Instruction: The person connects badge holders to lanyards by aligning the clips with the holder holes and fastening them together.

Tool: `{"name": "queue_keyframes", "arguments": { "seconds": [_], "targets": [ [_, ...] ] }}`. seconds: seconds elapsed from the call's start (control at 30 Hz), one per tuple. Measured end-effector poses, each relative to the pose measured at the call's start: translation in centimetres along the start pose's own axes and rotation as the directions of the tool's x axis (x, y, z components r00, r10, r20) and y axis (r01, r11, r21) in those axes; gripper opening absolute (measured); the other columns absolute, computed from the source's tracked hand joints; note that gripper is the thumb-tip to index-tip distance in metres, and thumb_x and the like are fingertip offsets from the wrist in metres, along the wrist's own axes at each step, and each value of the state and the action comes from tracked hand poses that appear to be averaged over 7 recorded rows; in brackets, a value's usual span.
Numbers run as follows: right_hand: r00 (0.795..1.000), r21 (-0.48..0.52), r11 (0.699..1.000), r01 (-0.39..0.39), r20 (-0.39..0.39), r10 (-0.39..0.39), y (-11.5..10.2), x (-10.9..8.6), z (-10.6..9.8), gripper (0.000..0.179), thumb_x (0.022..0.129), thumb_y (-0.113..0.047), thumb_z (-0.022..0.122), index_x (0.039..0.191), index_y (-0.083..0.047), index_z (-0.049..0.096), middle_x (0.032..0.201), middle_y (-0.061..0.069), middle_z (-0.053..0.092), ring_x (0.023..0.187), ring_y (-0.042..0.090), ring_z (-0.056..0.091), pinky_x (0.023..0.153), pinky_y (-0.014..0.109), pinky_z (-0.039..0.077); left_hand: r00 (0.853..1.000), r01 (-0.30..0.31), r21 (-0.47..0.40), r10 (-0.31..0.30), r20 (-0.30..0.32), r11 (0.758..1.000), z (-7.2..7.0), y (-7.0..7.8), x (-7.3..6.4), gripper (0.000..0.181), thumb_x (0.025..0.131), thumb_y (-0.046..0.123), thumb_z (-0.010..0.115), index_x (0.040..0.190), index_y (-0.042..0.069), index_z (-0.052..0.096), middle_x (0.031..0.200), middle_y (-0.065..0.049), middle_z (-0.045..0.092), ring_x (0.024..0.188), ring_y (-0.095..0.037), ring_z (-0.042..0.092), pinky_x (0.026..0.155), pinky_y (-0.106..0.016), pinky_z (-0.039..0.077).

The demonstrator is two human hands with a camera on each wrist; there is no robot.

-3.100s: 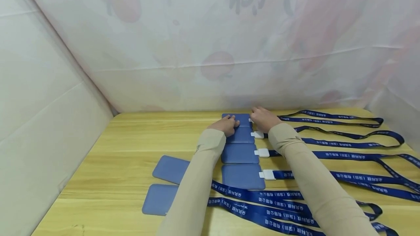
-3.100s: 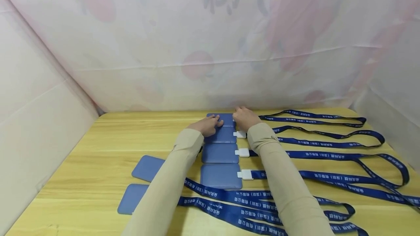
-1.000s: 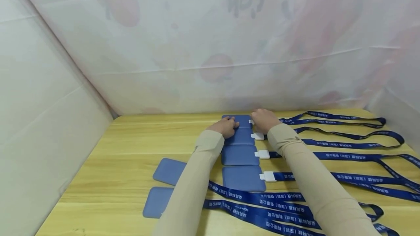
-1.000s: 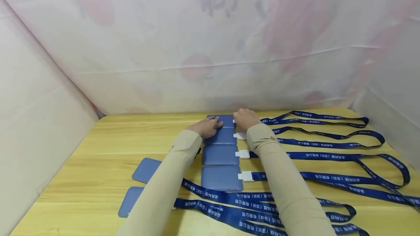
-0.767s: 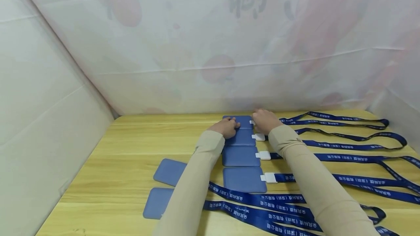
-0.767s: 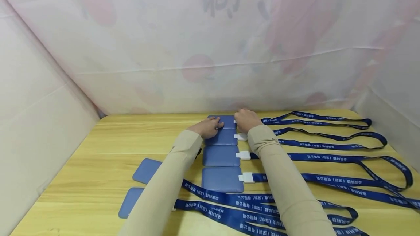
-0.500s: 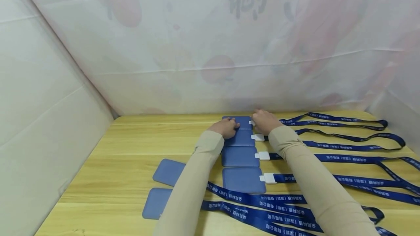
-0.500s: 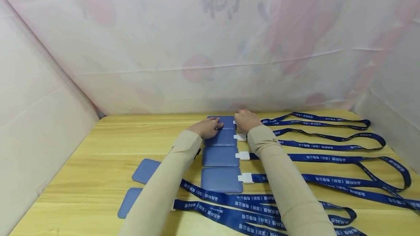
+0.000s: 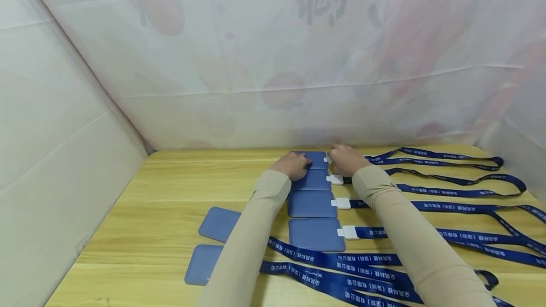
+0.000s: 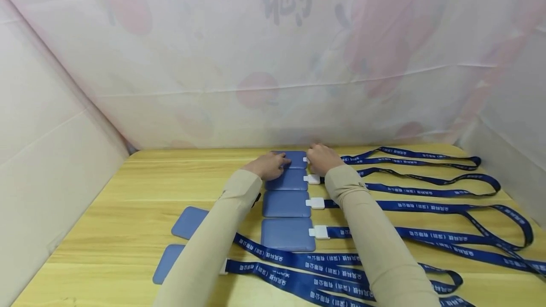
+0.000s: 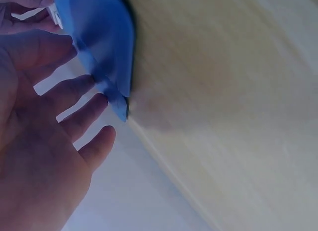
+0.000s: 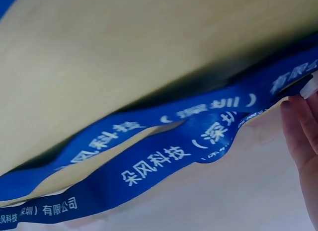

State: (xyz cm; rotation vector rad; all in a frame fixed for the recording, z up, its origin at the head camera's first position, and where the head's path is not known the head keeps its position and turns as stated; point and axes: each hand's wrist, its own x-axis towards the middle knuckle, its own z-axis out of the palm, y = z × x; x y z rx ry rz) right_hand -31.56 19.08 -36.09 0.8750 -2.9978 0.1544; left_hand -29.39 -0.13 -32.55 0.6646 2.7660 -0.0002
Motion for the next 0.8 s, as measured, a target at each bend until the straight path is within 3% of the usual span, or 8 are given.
{"name": "queue_keyframes", "arguments": {
  "seconds": [0.23,0.47,0.57,0.63,0.8],
  "targets": [
    [0.995,0.038,0.998,0.041,-0.091,-0.038,1.2,-1.1,-0.4,0.055,0.095,-0.007,0.07,0.139,0.014,0.047,0.127,0.032,0.057,0.119,0.047,0.055,0.099,0.056,0.048,0.999,-0.038,0.024,0.038,-0.026,0.999,-0.3,0.0,-0.6,0.052,0.108,0.02,0.045,0.159,0.017,0.036,0.164,-0.008,0.029,0.15,-0.027,0.028,0.121,-0.038,0.023],
    [0.967,0.022,0.986,0.164,-0.199,-0.156,1.3,-2.3,-1.7,0.052,0.095,-0.008,0.071,0.137,0.014,0.049,0.128,0.032,0.056,0.119,0.048,0.054,0.099,0.057,0.048,0.988,-0.113,0.074,0.12,-0.097,0.991,-1.9,-1.9,-5.1,0.052,0.108,0.017,0.05,0.158,0.012,0.036,0.164,-0.013,0.029,0.15,-0.032,0.027,0.121,-0.047,0.023],
    [0.962,0.021,0.985,0.173,-0.217,-0.165,0.9,-3.5,-2.5,0.051,0.095,-0.008,0.072,0.136,0.013,0.052,0.129,0.031,0.057,0.12,0.047,0.053,0.1,0.057,0.047,0.972,-0.145,0.13,0.165,-0.167,0.981,-2.5,-2.4,-7.1,0.053,0.107,0.016,0.053,0.157,0.01,0.039,0.162,-0.015,0.032,0.148,-0.034,0.031,0.12,-0.048,0.026],
    [0.955,0.017,0.984,0.178,-0.243,-0.168,0.6,-4.2,-2.9,0.049,0.094,-0.007,0.072,0.134,0.013,0.054,0.128,0.03,0.058,0.12,0.046,0.054,0.099,0.056,0.048,0.953,-0.172,0.166,0.207,-0.223,0.971,-2.8,-2.8,-8.4,0.052,0.105,0.016,0.056,0.155,0.008,0.042,0.16,-0.017,0.036,0.145,-0.035,0.034,0.118,-0.05,0.03],
    [0.9,-0.021,0.977,0.21,-0.386,-0.202,-0.2,-5.6,-3.6,0.041,0.09,-0.008,0.076,0.124,0.011,0.064,0.118,0.025,0.065,0.108,0.04,0.061,0.089,0.052,0.054,0.913,-0.193,0.22,0.257,-0.316,0.956,-2.4,-4.0,-11.8,0.053,0.102,0.016,0.063,0.151,0.004,0.046,0.156,-0.02,0.04,0.141,-0.039,0.04,0.115,-0.054,0.034]
  ]
}}
